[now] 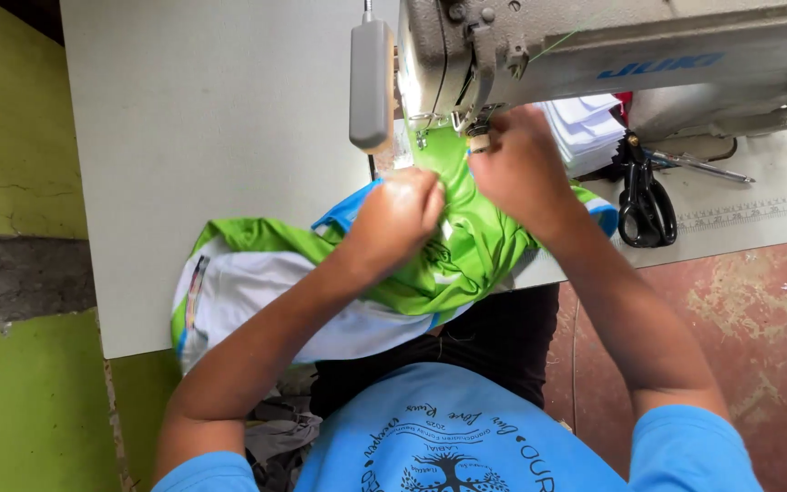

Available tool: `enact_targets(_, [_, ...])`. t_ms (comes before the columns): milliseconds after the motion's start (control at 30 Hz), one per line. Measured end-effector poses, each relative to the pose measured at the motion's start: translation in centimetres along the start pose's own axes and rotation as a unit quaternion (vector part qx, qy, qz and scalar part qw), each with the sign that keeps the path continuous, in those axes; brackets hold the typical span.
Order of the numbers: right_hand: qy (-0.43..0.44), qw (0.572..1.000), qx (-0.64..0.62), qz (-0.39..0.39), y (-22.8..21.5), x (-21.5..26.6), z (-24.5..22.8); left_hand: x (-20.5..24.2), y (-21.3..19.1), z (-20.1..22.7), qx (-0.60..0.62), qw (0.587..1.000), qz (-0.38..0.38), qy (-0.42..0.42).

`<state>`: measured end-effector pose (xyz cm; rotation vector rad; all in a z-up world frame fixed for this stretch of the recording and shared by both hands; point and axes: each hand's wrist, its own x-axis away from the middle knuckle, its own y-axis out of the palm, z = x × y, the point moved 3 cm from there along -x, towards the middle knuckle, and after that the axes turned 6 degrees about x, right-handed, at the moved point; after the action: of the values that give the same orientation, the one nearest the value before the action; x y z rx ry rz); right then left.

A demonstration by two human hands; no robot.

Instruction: The person is preparing a sports jersey for sewing by aligning it on the machine table and marking it with a pen.

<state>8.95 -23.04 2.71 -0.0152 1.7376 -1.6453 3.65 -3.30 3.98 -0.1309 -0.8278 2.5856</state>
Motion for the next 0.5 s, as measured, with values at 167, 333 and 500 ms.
enact_targets(167, [0.001, 0.992, -0.115, -0.058, 0.8, 1.1, -3.0, -1.4, -0.7, -4.4, -0.267, 0.924, 0.193, 0.193])
enact_targets(333, [0.014, 0.987, -0.073, -0.14, 0.9, 1.9, -3.1, -1.2, -0.9, -4.5, -0.292, 0.903, 0.218, 0.227])
enact_targets(500, [0.029, 0.977, -0.075, -0.195, 0.8, 1.8, -2.9, -1.1, -1.2, -4.0, -0.303, 0.891, 0.235, 0.243])
